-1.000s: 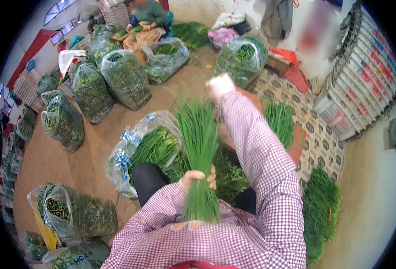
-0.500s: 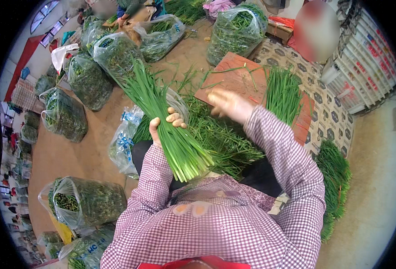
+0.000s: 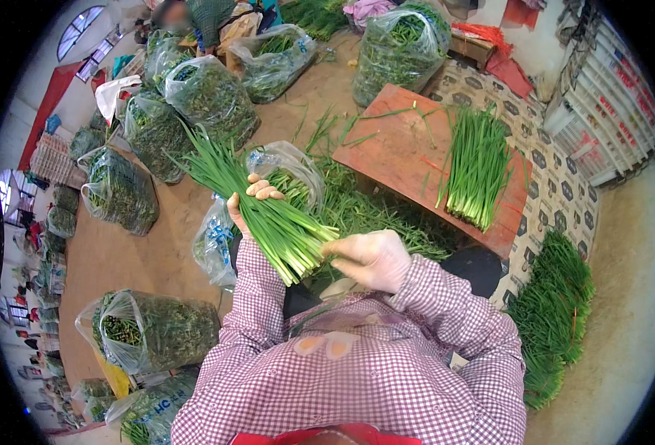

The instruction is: The person sorts green onions from a plastic bag by hand, removes yellowed leaves, and ties them into bundles with red string.

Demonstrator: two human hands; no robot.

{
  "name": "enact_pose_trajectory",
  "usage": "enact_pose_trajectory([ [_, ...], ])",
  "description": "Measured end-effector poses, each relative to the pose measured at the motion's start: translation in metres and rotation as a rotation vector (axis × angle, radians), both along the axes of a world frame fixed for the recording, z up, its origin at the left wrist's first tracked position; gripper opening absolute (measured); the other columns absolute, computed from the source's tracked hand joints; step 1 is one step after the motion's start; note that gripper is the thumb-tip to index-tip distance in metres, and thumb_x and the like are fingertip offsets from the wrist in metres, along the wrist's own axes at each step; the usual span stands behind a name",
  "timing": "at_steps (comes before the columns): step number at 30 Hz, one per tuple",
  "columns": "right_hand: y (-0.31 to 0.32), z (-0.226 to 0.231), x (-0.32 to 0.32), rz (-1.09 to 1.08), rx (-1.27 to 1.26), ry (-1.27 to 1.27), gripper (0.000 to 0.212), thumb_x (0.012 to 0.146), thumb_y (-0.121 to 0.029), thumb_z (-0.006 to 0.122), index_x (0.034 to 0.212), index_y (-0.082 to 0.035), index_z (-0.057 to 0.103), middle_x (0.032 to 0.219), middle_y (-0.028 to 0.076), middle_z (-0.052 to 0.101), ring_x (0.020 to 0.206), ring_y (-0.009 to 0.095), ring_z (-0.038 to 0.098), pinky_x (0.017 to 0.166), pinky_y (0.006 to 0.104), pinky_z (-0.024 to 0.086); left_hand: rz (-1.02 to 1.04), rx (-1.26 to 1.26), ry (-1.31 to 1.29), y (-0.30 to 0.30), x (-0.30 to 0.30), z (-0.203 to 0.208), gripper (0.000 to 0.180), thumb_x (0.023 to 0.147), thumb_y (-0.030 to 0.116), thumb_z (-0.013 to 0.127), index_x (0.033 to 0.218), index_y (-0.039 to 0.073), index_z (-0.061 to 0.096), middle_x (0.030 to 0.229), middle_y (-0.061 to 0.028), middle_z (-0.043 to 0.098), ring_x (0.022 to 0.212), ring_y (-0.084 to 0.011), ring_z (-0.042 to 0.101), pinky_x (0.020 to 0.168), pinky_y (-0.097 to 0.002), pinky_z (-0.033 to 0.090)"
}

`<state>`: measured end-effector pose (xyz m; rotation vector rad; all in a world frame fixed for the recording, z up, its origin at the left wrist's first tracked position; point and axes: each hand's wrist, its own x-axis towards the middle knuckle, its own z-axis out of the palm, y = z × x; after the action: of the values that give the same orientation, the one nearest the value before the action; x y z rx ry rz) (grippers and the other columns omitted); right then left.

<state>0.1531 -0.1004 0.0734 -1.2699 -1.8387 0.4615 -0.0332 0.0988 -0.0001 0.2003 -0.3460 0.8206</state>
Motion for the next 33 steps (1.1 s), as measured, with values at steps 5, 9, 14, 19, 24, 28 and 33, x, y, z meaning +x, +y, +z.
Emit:
enact_pose_trajectory([
  [5, 0.005, -0.005, -0.014, -0.121, 0.144, -0.344, 0.033, 0.075, -0.015, 0.07, 0.107, -0.011, 0.065, 0.066, 0.003, 0.064, 0.049, 0.021, 0.057, 0.047, 0.0329, 0.045, 0.014, 0.011, -0.063, 0.0, 0.0, -0.001, 0.037, 0.086, 0.022, 0.057, 0.116, 0.003, 0.045, 0.093, -0.0002, 0.052, 0.093, -0.0164, 0.053, 0.097, -0.0375, 0.039],
  [9, 0.011, -0.006, -0.02, -0.122, 0.182, -0.338, 0.03, 0.073, -0.015, 0.07, 0.102, -0.011, 0.067, 0.067, 0.003, 0.064, 0.048, 0.021, 0.056, 0.046, 0.0322, 0.044, 0.009, 0.026, -0.12, 0.001, -0.002, -0.003, 0.039, 0.087, 0.023, 0.056, 0.118, 0.002, 0.044, 0.094, -0.0008, 0.052, 0.093, -0.0168, 0.052, 0.098, -0.038, 0.037],
  [14, 0.014, -0.014, -0.024, -0.127, 0.134, -0.233, 0.02, 0.075, -0.016, 0.067, 0.095, -0.011, 0.068, 0.068, 0.005, 0.065, 0.052, 0.023, 0.059, 0.051, 0.0335, 0.047, 0.011, 0.006, -0.169, -0.001, -0.002, 0.0, 0.041, 0.087, 0.022, 0.056, 0.119, 0.001, 0.043, 0.094, -0.0013, 0.051, 0.093, -0.0168, 0.051, 0.098, -0.0375, 0.037],
  [19, 0.018, -0.022, -0.025, -0.122, 0.087, -0.107, 0.016, 0.076, -0.017, 0.066, 0.091, -0.012, 0.068, 0.07, 0.007, 0.065, 0.055, 0.026, 0.061, 0.052, 0.0355, 0.049, 0.005, 0.027, -0.188, 0.0, -0.002, 0.002, 0.041, 0.087, 0.022, 0.056, 0.119, 0.0, 0.043, 0.094, -0.0021, 0.051, 0.093, -0.0169, 0.051, 0.097, -0.0375, 0.037],
  [24, 0.019, -0.018, -0.028, -0.185, 0.035, -0.142, 0.011, 0.075, -0.015, 0.065, 0.085, -0.01, 0.066, 0.062, 0.008, 0.062, 0.053, 0.026, 0.06, 0.051, 0.0367, 0.048, 0.005, 0.032, -0.211, 0.002, 0.001, -0.001, 0.043, 0.086, 0.024, 0.057, 0.121, 0.002, 0.043, 0.096, -0.003, 0.053, 0.095, -0.0186, 0.053, 0.099, -0.0387, 0.037],
  [28, 0.019, -0.015, -0.027, -0.216, 0.103, -0.116, 0.006, 0.076, -0.013, 0.063, 0.08, -0.009, 0.064, 0.059, 0.009, 0.06, 0.05, 0.027, 0.058, 0.049, 0.0372, 0.047, 0.045, 0.068, -0.19, 0.007, -0.002, 0.002, 0.043, 0.087, 0.022, 0.056, 0.121, -0.001, 0.043, 0.095, -0.0034, 0.052, 0.094, -0.0188, 0.052, 0.1, -0.0387, 0.036],
  [33, 0.012, -0.021, -0.009, -0.26, 0.009, 0.0, 0.006, 0.079, -0.012, 0.062, 0.082, -0.008, 0.065, 0.064, 0.011, 0.062, 0.055, 0.027, 0.061, 0.051, 0.0361, 0.048, 0.14, 0.032, -0.146, 0.019, -0.024, 0.002, 0.043, 0.085, 0.024, 0.058, 0.12, 0.002, 0.045, 0.094, -0.003, 0.053, 0.094, -0.0186, 0.053, 0.099, -0.0399, 0.037],
])
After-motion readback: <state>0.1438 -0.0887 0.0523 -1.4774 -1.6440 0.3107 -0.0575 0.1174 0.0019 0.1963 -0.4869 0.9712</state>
